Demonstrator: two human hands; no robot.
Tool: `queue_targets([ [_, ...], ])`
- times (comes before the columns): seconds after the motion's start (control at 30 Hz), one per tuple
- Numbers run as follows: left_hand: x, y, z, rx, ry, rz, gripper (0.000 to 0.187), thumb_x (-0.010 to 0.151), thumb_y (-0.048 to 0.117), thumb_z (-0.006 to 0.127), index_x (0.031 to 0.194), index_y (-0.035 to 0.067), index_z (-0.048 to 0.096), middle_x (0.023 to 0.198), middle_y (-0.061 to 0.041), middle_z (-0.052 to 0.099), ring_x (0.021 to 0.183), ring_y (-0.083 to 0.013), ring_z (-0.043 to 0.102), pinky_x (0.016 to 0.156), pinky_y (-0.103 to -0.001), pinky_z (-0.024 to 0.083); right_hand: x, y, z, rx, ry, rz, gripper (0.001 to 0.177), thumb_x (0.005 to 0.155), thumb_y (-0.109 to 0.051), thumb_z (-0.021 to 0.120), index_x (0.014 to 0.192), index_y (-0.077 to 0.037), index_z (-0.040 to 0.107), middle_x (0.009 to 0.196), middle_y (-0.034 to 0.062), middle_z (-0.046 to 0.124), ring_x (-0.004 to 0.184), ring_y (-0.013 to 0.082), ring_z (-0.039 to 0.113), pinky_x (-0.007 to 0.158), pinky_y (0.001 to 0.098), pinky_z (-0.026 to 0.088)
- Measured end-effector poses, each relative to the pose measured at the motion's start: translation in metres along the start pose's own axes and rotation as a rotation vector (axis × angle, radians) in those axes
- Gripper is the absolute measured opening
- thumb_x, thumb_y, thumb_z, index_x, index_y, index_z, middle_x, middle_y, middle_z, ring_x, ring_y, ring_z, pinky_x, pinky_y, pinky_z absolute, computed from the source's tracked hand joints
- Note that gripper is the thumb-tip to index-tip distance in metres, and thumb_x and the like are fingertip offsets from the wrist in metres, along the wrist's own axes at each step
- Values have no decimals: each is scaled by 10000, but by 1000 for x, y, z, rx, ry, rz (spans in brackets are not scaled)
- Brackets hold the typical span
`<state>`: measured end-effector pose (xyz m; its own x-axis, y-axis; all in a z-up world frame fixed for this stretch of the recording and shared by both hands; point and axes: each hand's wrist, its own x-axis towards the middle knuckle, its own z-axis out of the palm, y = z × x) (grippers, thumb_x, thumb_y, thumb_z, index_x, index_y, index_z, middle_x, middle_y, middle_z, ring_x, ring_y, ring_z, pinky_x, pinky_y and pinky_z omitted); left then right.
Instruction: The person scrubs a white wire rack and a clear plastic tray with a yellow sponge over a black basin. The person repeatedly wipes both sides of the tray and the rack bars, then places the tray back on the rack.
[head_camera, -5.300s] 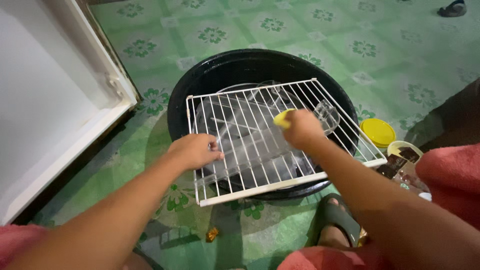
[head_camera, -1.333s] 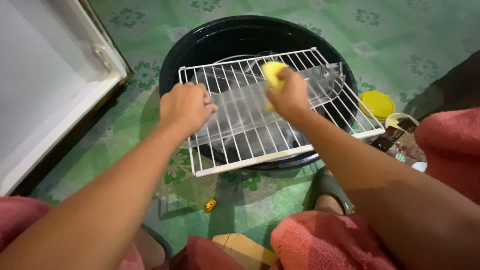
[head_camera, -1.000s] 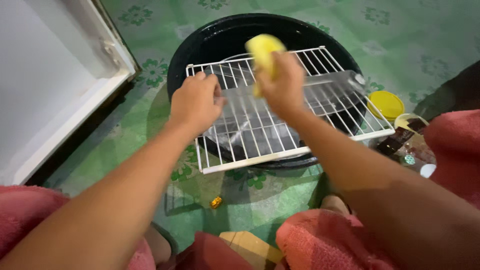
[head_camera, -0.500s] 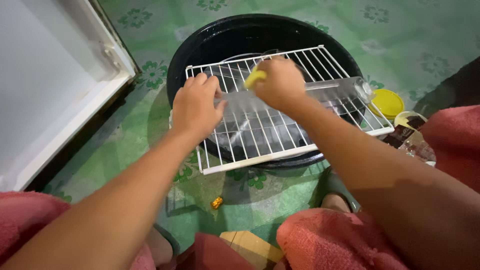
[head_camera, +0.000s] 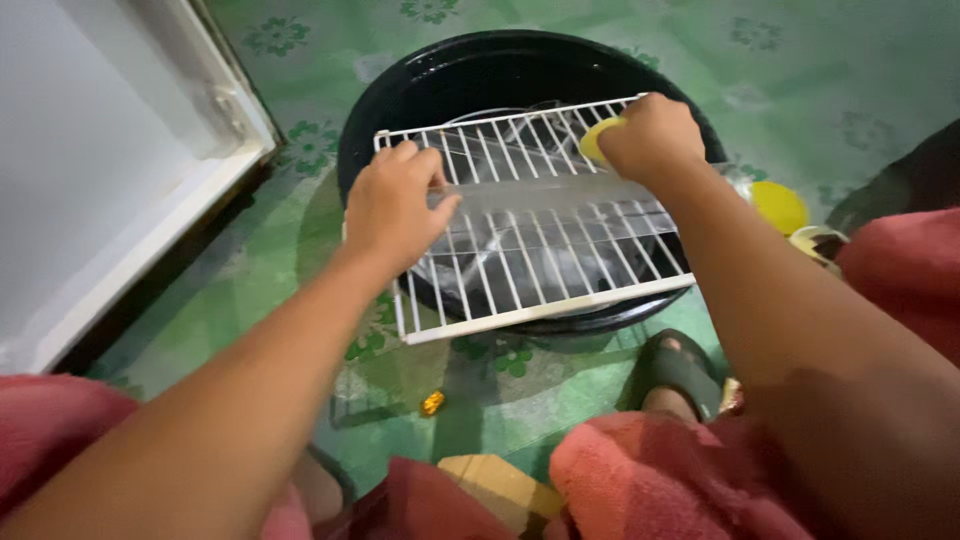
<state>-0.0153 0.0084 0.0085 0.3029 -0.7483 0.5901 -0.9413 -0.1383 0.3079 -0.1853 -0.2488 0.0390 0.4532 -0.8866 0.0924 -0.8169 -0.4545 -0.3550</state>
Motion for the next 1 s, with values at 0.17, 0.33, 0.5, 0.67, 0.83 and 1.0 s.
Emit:
queue_targets([
  [0.17, 3, 3, 5, 28, -15, -76, 269, 750, 227, 855, 786, 90, 626, 895, -96, 609, 923, -319, 611, 786, -459, 495, -13, -22, 6, 49, 15, -127, 436, 792, -337, 788, 1180, -140, 762, 1054, 175, 749, 953, 324, 726, 865, 432, 568],
  [0.33, 2, 7, 7, 54, -19, -82, 320, 685, 261, 873, 817, 96, 633, 918, -105, 607, 938, -324, 597, 775, -473, 466, -55, -80, 33, 165, 68, -525, 387, 772, -329, 814, 1074, -89, 785, 1023, 153, 726, 934, 326, 704, 822, 449, 564],
  [0.5, 3, -6, 2, 125, -129, -160, 393, 714, 336, 879, 886, 105, 612, 924, -88, 602, 955, -324, 583, 791, -490, 409, -63, -92, 45, 202, 134, -666, 296, 810, -234, 770, 1076, -106, 783, 1039, 173, 657, 920, 354, 685, 809, 471, 558],
  [0.67, -21, -32, -6, 173, -112, -139, 277, 788, 276, 817, 909, 143, 605, 979, -52, 602, 1009, -299, 587, 837, -489, 410, -37, -52, 36, 113, 163, -574, 294, 808, -200, 787, 1077, -83, 767, 1055, 169, 654, 938, 340, 676, 797, 462, 562],
  [0.83, -29, -29, 5, 243, -88, -91, 307, 765, 241, 809, 1006, 150, 642, 1036, -79, 579, 1035, -316, 559, 818, -502, 417, -28, -3, 34, 98, 134, -351, 343, 857, -219, 808, 1171, -95, 748, 1057, 169, 654, 958, 329, 669, 873, 457, 550],
  [1.0, -27, -22, 7, 192, -150, -82, 393, 738, 266, 821, 1096, 199, 674, 1077, -92, 556, 1081, -320, 537, 869, -488, 427, -47, -35, 42, 92, -68, -336, 358, 819, -181, 782, 1169, -118, 738, 1171, 159, 594, 1022, 308, 643, 893, 441, 546],
])
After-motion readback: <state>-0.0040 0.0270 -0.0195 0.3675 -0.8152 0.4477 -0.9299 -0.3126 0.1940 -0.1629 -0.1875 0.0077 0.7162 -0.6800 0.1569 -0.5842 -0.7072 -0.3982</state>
